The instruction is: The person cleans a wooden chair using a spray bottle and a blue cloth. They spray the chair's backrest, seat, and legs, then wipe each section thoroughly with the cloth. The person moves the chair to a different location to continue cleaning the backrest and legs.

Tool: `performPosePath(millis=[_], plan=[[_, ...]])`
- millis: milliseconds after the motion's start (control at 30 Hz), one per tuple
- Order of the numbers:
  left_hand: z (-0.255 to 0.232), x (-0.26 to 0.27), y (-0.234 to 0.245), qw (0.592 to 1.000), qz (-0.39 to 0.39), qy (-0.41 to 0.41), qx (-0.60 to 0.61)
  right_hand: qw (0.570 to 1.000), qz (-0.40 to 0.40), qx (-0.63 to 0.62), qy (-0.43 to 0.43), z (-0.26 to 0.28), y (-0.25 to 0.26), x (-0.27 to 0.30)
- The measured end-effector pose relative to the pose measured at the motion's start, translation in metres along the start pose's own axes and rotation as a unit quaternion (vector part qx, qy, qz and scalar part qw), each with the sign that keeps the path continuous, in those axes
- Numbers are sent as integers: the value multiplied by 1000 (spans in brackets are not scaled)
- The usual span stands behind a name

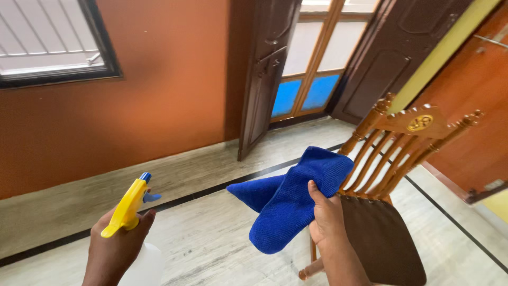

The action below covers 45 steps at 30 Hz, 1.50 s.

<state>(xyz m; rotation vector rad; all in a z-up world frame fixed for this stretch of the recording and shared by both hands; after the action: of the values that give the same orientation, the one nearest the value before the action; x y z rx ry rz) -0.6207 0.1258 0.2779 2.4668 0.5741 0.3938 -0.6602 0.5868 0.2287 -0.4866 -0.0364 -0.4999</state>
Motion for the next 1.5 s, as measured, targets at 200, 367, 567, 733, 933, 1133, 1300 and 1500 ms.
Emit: performPosePath(millis=[200,367,567,733,933,1133,1300,1500], plan=[[-9,-12,-35,996,64,-28,52,986,-115,75,98,31,43,40],[-15,-16,-67,989,119,-74,36,965,-200,111,128,49,71,82],[-34,-7,-108,978,174,-115,16,943,-257,112,181,71,111,114],[-69,12,-141,966,204,-160,7,941,-295,67,154,75,166,120],[-92,35,-190,962,237,-135,-12,958,-256,-72,111,70,243,94],[-125,64,-239,956,244,-152,-57,928,-326,163,72,95,299,78],[-137,89,-286,950,278,-109,-86,757,-330,564,-9,144,325,65],[-154,122,-327,950,276,-107,-101,818,-342,462,-32,139,403,37]])
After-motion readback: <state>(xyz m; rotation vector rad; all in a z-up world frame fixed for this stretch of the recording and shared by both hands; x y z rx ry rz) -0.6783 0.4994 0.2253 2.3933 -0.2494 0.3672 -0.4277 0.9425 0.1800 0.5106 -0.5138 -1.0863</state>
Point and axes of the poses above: each hand's wrist, its own x-axis away from the middle knuckle, its own y-axis out of the back of the hand, z = x × y, the point moved 9 cm from there along -x, towards the middle knuckle, and after that the axes turned 8 degrees about y, right-handed, at the moved point
